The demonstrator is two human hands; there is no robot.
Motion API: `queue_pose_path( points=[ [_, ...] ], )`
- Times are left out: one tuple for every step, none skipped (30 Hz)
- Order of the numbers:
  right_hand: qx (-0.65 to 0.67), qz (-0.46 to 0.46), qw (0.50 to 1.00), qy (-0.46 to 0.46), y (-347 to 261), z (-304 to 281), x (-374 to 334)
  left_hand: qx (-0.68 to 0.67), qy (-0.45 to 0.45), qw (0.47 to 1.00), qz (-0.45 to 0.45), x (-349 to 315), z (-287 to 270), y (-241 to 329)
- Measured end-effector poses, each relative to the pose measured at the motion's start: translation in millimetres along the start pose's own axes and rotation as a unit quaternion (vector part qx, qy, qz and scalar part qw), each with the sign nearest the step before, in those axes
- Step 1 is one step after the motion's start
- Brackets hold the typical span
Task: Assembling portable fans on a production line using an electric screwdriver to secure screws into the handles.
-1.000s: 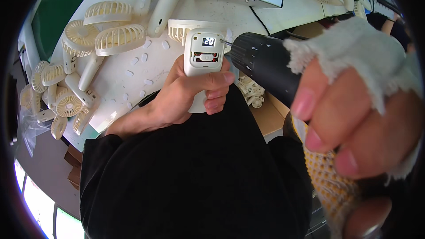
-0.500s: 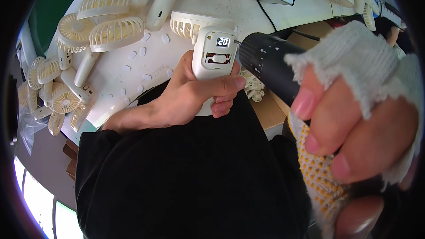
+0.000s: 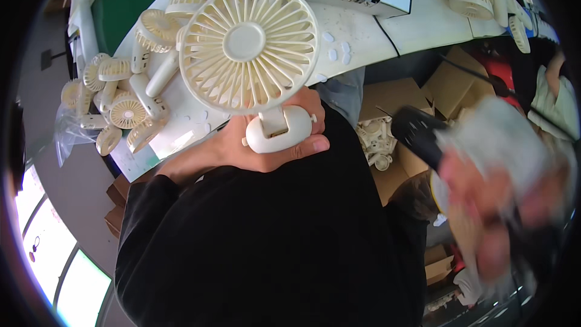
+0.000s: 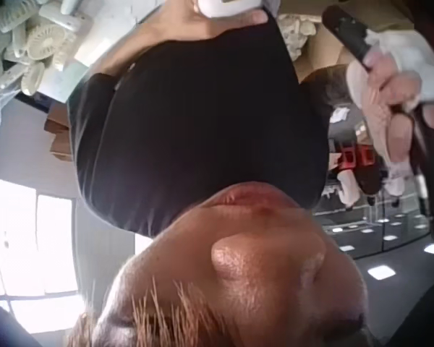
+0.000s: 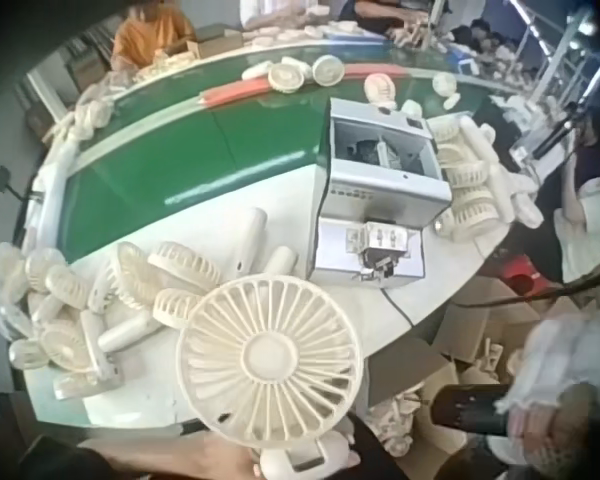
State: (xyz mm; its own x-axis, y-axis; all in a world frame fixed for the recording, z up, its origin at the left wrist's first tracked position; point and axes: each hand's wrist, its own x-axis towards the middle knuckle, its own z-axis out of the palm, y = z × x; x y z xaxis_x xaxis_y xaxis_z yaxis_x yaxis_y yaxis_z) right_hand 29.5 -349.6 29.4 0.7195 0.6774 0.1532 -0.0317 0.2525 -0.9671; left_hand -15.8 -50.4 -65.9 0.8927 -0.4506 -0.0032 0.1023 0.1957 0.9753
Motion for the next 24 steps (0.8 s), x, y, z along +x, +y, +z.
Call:
queue_pose_path(
  points=[
    [0.039,0.048,0.994,0.091,35,4,-4,0.077,-0.032,0.996,0.028,2,-7,0],
    [0.026,0.018,0.985,0.172,71,5,-7,0.15,-0.07,0.985,0.057,7,-13,3],
    [0.026,-0.017,0.972,0.234,116,6,3,0.19,-0.08,0.978,0.021,3,-19,7],
    [-0.017,0.039,0.96,0.275,131,13,15,0.208,-0.079,0.975,0.027,5,-21,17],
    [-0.096,0.112,0.91,0.388,177,-2,3,0.242,-0.038,0.968,0.057,16,-23,33],
    [-0.087,0.002,0.914,0.395,182,16,21,0.276,0.005,0.957,0.087,30,-29,47],
    [-0.064,0.051,0.91,0.406,183,25,22,0.342,0.049,0.934,0.096,38,-35,61],
    [-0.041,0.098,0.906,0.41,188,29,23,0.451,0.066,0.888,0.058,52,-48,77],
    [-0.091,0.027,0.912,0.4,207,25,22,0.493,0.095,0.862,0.066,71,-61,92],
    [-0.135,-0.043,0.912,0.386,222,22,22,0.533,0.13,0.833,0.068,89,-76,104],
    [-0.153,-0.02,0.918,0.364,218,19,23,0.592,0.145,0.791,0.051,107,-97,109],
    [-0.175,0.005,0.923,0.341,216,18,26,0.644,0.162,0.747,0.03,127,-125,106],
    [-0.177,-0.011,0.927,0.33,214,18,31,0.662,0.143,0.736,-0.014,151,-154,99],
    [-0.172,-0.001,0.93,0.324,210,18,32,0.673,0.119,0.727,-0.059,177,-179,90],
    [-0.166,0.012,0.934,0.315,207,19,33,0.692,0.117,0.707,-0.082,198,-200,81],
    [-0.17,0.008,0.934,0.314,206,18,31,0.708,0.108,0.691,-0.104,219,-214,67],
    [-0.17,0.024,0.933,0.317,207,16,32,0.708,0.113,0.69,-0.101,235,-224,54],
    [-0.172,0.041,0.931,0.32,210,14,32,0.713,0.105,0.686,-0.097,251,-234,42],
    [-0.185,0.045,0.923,0.334,222,9,24,0.718,0.094,0.684,-0.092,264,-240,36],
    [-0.191,0.045,0.923,0.331,214,11,28,0.715,0.099,0.687,-0.09,266,-243,40],
    [-0.15,0.082,0.917,0.359,204,15,32,0.715,0.104,0.687,-0.07,268,-247,41],
    [-0.109,0.118,0.909,0.384,198,20,35,0.716,0.112,0.687,-0.051,267,-250,49],
    [-0.106,0.07,0.879,0.46,210,26,32,0.701,0.097,0.7,-0.091,272,-258,61],
    [-0.238,-0.007,0.89,0.389,238,5,11,0.692,0.116,0.705,-0.104,276,-275,71]
  ],
)
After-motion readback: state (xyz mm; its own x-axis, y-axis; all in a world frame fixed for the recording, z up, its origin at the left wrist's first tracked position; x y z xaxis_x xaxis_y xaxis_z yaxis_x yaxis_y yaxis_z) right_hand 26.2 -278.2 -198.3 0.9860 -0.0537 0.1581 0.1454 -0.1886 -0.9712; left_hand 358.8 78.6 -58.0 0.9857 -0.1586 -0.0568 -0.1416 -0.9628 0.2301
